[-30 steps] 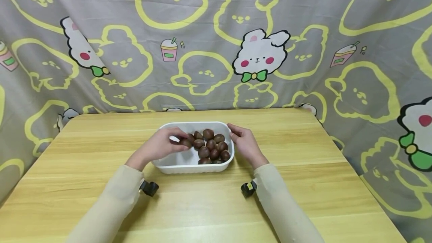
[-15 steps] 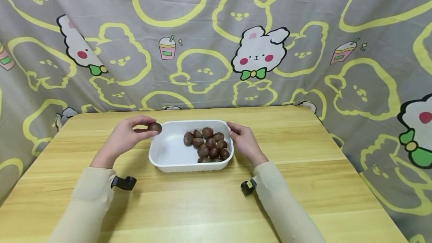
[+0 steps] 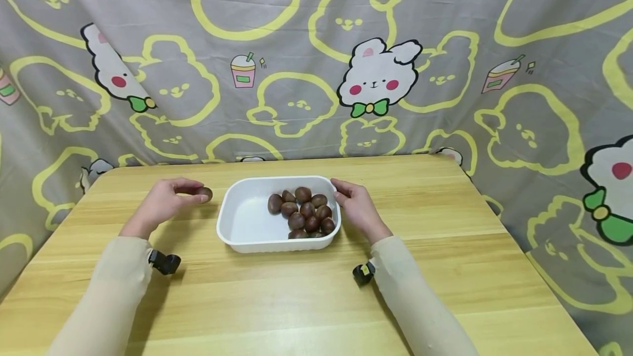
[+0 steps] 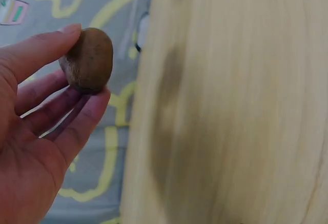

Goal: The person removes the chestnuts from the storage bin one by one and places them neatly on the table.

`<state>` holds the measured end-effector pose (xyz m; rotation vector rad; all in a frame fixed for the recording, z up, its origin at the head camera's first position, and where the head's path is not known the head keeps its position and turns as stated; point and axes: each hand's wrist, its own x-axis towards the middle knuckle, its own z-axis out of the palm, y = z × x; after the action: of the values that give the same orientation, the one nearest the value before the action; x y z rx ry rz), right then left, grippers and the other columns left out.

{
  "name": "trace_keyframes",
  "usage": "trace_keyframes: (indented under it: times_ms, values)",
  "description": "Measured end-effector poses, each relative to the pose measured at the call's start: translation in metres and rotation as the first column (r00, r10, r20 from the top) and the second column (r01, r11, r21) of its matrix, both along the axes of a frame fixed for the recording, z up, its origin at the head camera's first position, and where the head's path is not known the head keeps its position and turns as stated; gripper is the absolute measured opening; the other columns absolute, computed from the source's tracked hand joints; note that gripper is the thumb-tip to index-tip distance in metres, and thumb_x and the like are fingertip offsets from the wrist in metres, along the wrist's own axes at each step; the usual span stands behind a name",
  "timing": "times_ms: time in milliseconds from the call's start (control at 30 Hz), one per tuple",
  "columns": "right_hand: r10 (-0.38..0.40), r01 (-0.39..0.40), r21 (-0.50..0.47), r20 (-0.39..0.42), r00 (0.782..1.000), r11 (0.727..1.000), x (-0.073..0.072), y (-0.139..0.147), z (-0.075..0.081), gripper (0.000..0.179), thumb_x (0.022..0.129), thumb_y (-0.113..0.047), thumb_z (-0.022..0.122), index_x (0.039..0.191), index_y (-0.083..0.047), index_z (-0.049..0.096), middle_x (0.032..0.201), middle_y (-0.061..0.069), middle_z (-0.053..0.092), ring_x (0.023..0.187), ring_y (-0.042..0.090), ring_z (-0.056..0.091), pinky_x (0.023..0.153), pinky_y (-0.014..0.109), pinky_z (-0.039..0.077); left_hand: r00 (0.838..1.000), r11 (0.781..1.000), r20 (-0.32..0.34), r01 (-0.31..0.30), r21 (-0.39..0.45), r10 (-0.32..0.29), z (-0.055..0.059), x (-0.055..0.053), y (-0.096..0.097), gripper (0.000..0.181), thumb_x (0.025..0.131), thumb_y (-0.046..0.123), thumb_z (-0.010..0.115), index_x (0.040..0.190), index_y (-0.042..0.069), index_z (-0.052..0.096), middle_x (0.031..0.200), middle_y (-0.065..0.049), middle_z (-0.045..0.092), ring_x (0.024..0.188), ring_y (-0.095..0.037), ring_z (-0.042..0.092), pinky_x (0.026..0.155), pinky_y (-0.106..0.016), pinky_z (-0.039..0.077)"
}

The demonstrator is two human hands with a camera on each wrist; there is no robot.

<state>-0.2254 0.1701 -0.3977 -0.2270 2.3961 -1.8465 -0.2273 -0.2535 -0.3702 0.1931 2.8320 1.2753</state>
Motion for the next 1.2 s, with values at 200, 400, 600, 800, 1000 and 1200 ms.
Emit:
trace_keyframes:
  times_ms: [200, 400, 600, 800, 1000, 1200]
  values:
    - [0.000, 0.000, 0.025, -0.004, 1.000, 1.000, 0.000, 0.000, -0.001, 0.041, 0.102, -0.004, 0.048, 0.143, 0.003, 0.046, 0.145, 0.019, 0.045, 0.134, 0.031, 0.041, 0.105, 0.037, 0.039, 0.997, 0.997, 0.078, 0.018, -0.071, -0.012, -0.009, -0.008, -0.001, 0.049, 0.087, 0.026, 0.077, 0.123, -0.005, 0.063, 0.117, -0.020, 0.065, 0.109, -0.036, 0.058, 0.094, -0.050, 0.044]
    - [-0.007, 0.007, 0.024, -0.007, 1.000, 1.000, 0.002, -0.001, -0.002, 0.040, 0.102, -0.003, 0.049, 0.142, 0.003, 0.047, 0.144, 0.019, 0.046, 0.134, 0.031, 0.042, 0.104, 0.037, 0.039, 0.994, 0.994, 0.107, 0.036, -0.106, -0.025, -0.013, -0.012, 0.002, 0.045, 0.089, 0.022, 0.075, 0.122, -0.007, 0.063, 0.119, -0.022, 0.063, 0.108, -0.038, 0.058, 0.089, -0.047, 0.048]
    - [-0.004, 0.004, 0.019, -0.013, 1.000, 1.000, 0.002, -0.003, -0.003, 0.040, 0.102, -0.003, 0.049, 0.141, 0.004, 0.048, 0.144, 0.020, 0.047, 0.133, 0.031, 0.042, 0.103, 0.036, 0.041, 0.990, 0.989, 0.133, 0.054, -0.135, -0.036, -0.014, -0.012, 0.003, 0.043, 0.088, 0.022, 0.076, 0.118, -0.006, 0.064, 0.115, -0.021, 0.064, 0.104, -0.035, 0.059, 0.085, -0.044, 0.050]
    - [-0.002, 0.003, 0.032, -0.024, 1.000, 0.999, 0.003, -0.004, -0.001, 0.040, 0.102, -0.003, 0.048, 0.142, 0.003, 0.048, 0.143, 0.020, 0.047, 0.133, 0.031, 0.042, 0.104, 0.037, 0.040, 0.986, 0.988, 0.165, 0.055, -0.143, -0.031, -0.014, -0.014, 0.001, 0.046, 0.089, 0.024, 0.075, 0.122, -0.005, 0.063, 0.117, -0.020, 0.063, 0.106, -0.035, 0.057, 0.087, -0.045, 0.048]
    - [-0.002, 0.003, 0.033, -0.029, 1.000, 0.999, 0.002, -0.002, -0.001, 0.040, 0.102, -0.002, 0.048, 0.142, 0.004, 0.047, 0.144, 0.020, 0.046, 0.133, 0.031, 0.042, 0.104, 0.037, 0.039, 0.984, 0.985, 0.162, 0.093, -0.143, -0.070, -0.011, -0.015, 0.001, 0.054, 0.090, 0.027, 0.074, 0.127, -0.008, 0.058, 0.122, -0.025, 0.061, 0.110, -0.040, 0.057, 0.091, -0.050, 0.047]
    - [-0.002, 0.002, 0.032, -0.030, 1.000, 0.999, 0.000, -0.001, -0.001, 0.040, 0.102, -0.003, 0.048, 0.142, 0.003, 0.048, 0.144, 0.020, 0.047, 0.133, 0.030, 0.042, 0.104, 0.037, 0.040, 0.996, 0.988, 0.063, 0.074, -0.139, -0.066, 0.004, -0.010, 0.007, 0.055, 0.092, 0.025, 0.071, 0.132, -0.008, 0.054, 0.134, -0.029, 0.050, 0.118, -0.045, 0.051, 0.094, -0.055, 0.045]
